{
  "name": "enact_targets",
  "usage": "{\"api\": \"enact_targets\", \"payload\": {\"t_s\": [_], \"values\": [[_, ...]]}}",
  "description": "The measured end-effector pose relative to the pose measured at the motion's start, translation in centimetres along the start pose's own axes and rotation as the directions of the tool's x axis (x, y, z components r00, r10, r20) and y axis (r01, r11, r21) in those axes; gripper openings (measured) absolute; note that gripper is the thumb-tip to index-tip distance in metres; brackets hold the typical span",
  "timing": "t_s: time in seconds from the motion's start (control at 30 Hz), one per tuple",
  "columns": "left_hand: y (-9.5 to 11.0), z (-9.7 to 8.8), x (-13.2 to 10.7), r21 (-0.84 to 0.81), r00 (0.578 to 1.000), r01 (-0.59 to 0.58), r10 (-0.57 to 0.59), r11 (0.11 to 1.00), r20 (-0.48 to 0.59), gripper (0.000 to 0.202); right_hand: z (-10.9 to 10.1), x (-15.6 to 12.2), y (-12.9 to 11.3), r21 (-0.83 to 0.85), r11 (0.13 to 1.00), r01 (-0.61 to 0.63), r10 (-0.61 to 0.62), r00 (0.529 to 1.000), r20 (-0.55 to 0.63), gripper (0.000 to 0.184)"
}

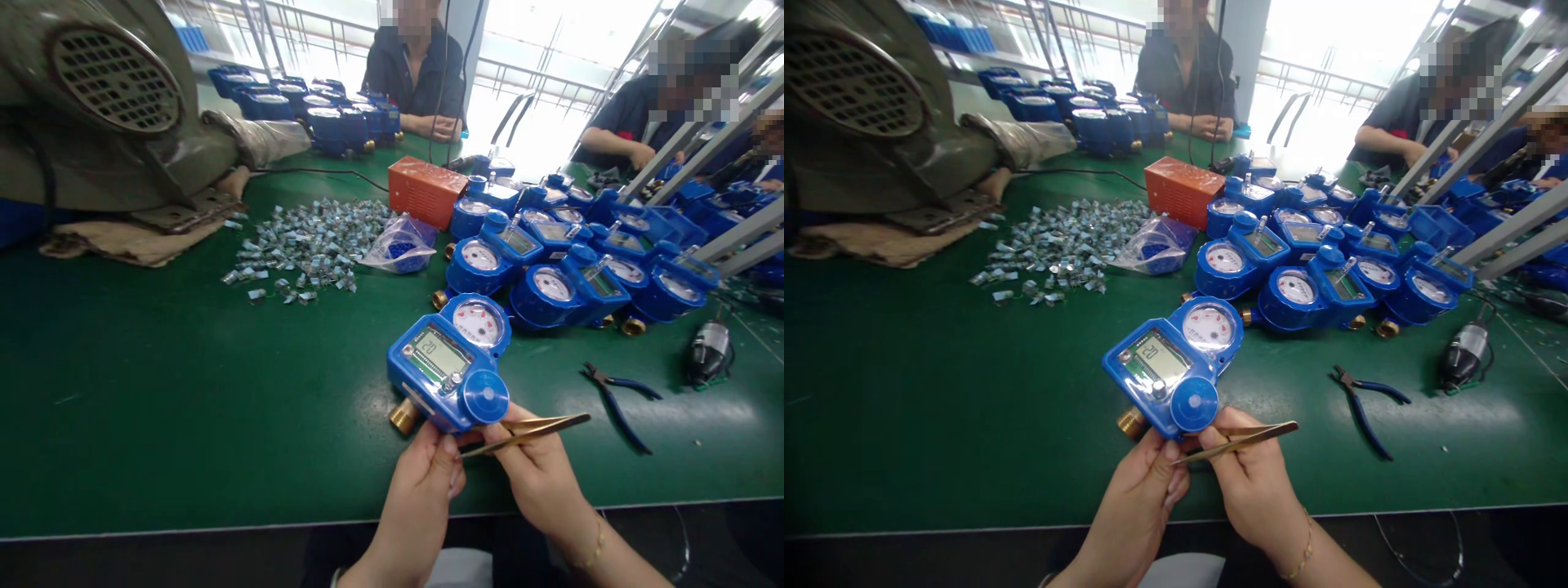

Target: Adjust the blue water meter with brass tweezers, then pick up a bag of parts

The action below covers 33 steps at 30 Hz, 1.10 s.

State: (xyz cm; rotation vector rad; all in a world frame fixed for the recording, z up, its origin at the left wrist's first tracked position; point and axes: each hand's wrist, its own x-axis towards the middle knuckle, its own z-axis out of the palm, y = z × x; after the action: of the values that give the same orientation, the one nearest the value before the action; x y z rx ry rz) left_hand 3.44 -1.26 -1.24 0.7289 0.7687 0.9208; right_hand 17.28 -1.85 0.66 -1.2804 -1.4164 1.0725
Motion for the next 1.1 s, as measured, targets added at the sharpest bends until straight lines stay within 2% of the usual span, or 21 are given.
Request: {"api": "enact_targets", "payload": {"t_s": [0.1, 0.27, 0.37, 0.47, 0.57, 0.67, 0.83, 1.1], "values": [[0.0, 0.1, 0.2, 0.01, 1.0, -0.008, 0.008, 1.0, -0.004, 0.024, -0.2, 0.3, 0.0, 0.03, 0.999, -0.039, 0.038, 0.999, 0.012, 0.021], [-0.1, 0.0, 0.2, 0.026, 0.999, 0.003, -0.002, 1.0, -0.039, 0.022, -0.3, 0.8, 0.7, 0.174, 0.977, -0.122, 0.114, 0.992, 0.056, 0.027], [-0.1, 0.0, 0.1, 0.014, 0.999, 0.006, -0.005, 1.0, -0.047, 0.021, -0.1, 1.0, 1.0, 0.189, 0.977, -0.094, 0.081, 0.994, 0.077, 0.026], [0.1, 0.1, 0.1, -0.014, 0.999, 0.018, -0.018, 1.0, -0.051, 0.02, 0.0, 0.7, 0.6, 0.178, 0.984, -0.025, 0.024, 1.0, 0.006, 0.026], [0.2, 0.2, 0.0, -0.002, 0.999, 0.029, -0.029, 1.0, -0.043, 0.02, 0.1, 0.0, -0.1, 0.001, 0.997, 0.077, -0.077, 0.993, -0.095, 0.023], [0.3, 0.1, 0.0, 0.005, 0.999, 0.033, -0.033, 0.999, -0.037, 0.021, 0.2, -0.6, -0.6, -0.202, 0.968, 0.145, -0.168, 0.981, -0.1, 0.019], [0.4, 0.2, 0.0, -0.012, 0.998, 0.037, -0.038, 0.999, -0.043, 0.023, 0.6, -0.9, -1.0, -0.343, 0.917, 0.204, -0.246, 0.966, -0.084, 0.016], [0.0, -0.1, -0.1, -0.045, 1.0, 0.028, -0.028, 0.999, -0.009, 0.02, 1.5, -1.0, -1.5, -0.539, 0.771, 0.341, -0.427, 0.903, -0.04, 0.012]]}}
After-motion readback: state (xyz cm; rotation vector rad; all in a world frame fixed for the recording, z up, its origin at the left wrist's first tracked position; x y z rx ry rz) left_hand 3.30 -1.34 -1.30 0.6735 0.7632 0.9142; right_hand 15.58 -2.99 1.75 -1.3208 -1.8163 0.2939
